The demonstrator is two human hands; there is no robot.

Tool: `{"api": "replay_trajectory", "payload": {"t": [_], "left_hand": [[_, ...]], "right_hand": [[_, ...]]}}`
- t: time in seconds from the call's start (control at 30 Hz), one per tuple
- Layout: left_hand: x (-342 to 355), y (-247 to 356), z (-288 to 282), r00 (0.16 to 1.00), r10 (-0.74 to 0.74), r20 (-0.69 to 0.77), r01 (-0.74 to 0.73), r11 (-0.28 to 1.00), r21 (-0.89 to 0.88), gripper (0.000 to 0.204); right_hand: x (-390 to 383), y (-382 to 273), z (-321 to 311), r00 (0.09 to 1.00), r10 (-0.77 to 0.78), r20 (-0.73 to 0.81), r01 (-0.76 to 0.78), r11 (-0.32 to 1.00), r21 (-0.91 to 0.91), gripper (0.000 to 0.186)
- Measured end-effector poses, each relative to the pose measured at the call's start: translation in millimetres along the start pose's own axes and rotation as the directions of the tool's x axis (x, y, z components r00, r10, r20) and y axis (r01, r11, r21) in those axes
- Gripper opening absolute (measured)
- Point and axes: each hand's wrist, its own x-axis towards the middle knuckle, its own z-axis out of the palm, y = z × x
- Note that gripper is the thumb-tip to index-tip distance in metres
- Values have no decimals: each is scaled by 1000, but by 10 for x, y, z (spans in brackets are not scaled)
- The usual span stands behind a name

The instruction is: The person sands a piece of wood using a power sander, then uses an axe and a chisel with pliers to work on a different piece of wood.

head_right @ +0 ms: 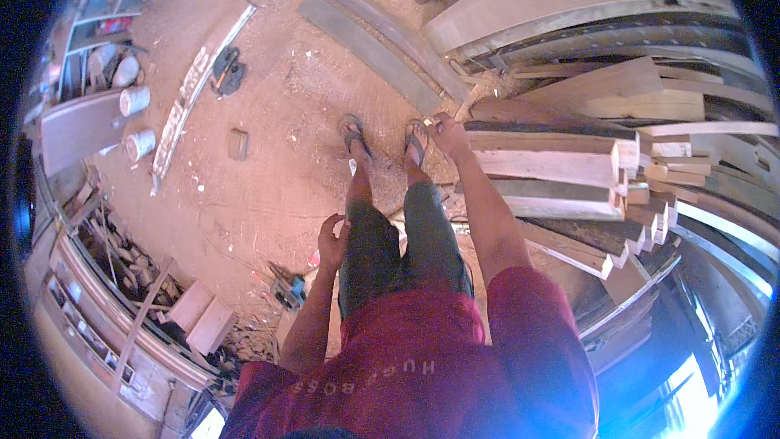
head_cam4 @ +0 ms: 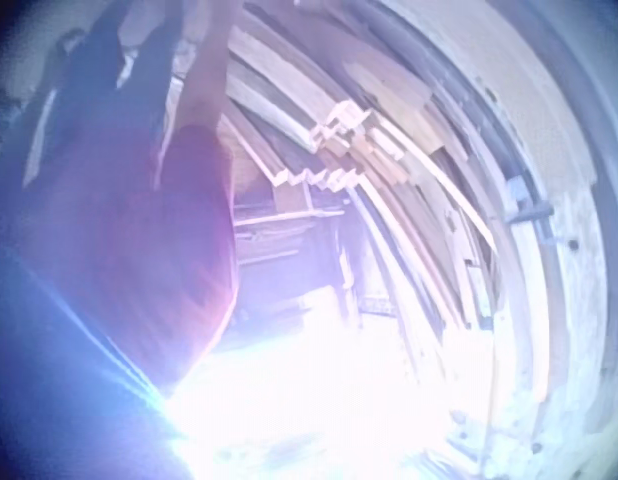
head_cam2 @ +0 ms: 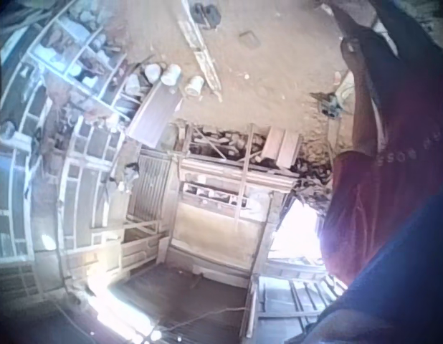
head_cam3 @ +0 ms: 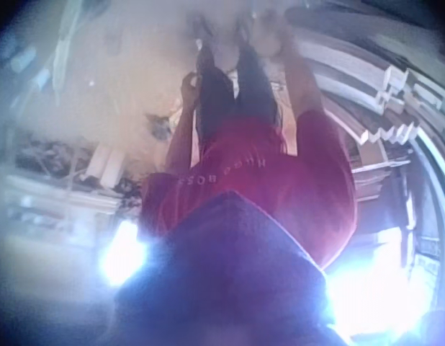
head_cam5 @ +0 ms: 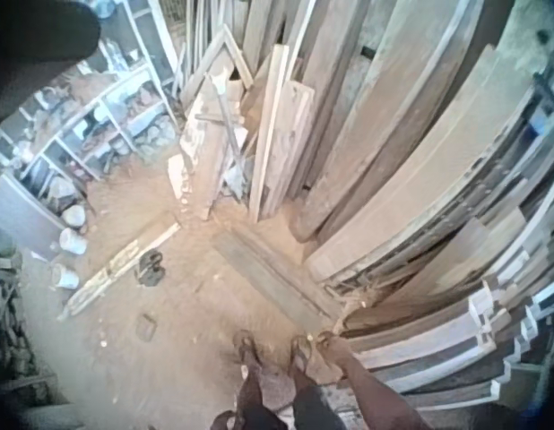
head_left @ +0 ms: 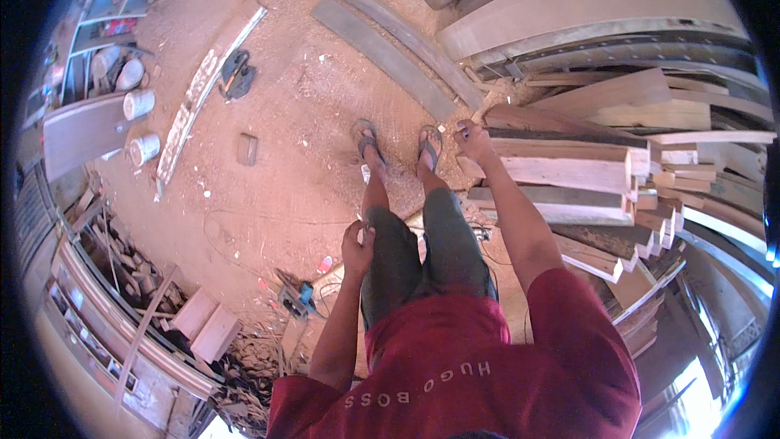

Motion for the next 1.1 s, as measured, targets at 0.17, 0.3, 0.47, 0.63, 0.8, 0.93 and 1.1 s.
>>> {"api": "replay_trajectory", "payload": {"t": [0.17, 0.3, 0.47, 0.63, 0.8, 0.93, 1.1], "left_hand": [[1061, -351, 342, 984, 47, 171, -102, 937, 333, 51], [1550, -293, 262, 960, -29, 278, -139, 813, 566, 52], [1983, -487, 89, 962, -48, 268, -133, 776, 616, 50], [2126, -519, 17, 964, -60, 261, -112, 794, 597, 46], [2108, -478, 36, 957, 25, 288, -191, 804, 563, 45], [1860, -465, 13, 959, 1, 283, -164, 817, 553, 42], [1449, -531, -24, 949, -89, 302, -78, 863, 499, 42]], "right_hand": [[1232, 812, 1188, 996, 19, -92, -43, 963, -267, 52], [2141, 1621, 2009, 967, 251, 47, -216, 902, -374, 78], [2786, 1756, 2736, 963, 227, -144, -268, 774, -573, 116], [3004, 1795, 2836, 943, 285, -175, -330, 711, -620, 125], [2733, 1603, 2421, 959, 267, -92, -266, 745, -612, 126], [1937, 850, 2075, 928, 267, 259, -113, 865, -489, 135], [684, -650, 1213, 695, 81, 714, -399, 870, 290, 108]]}}
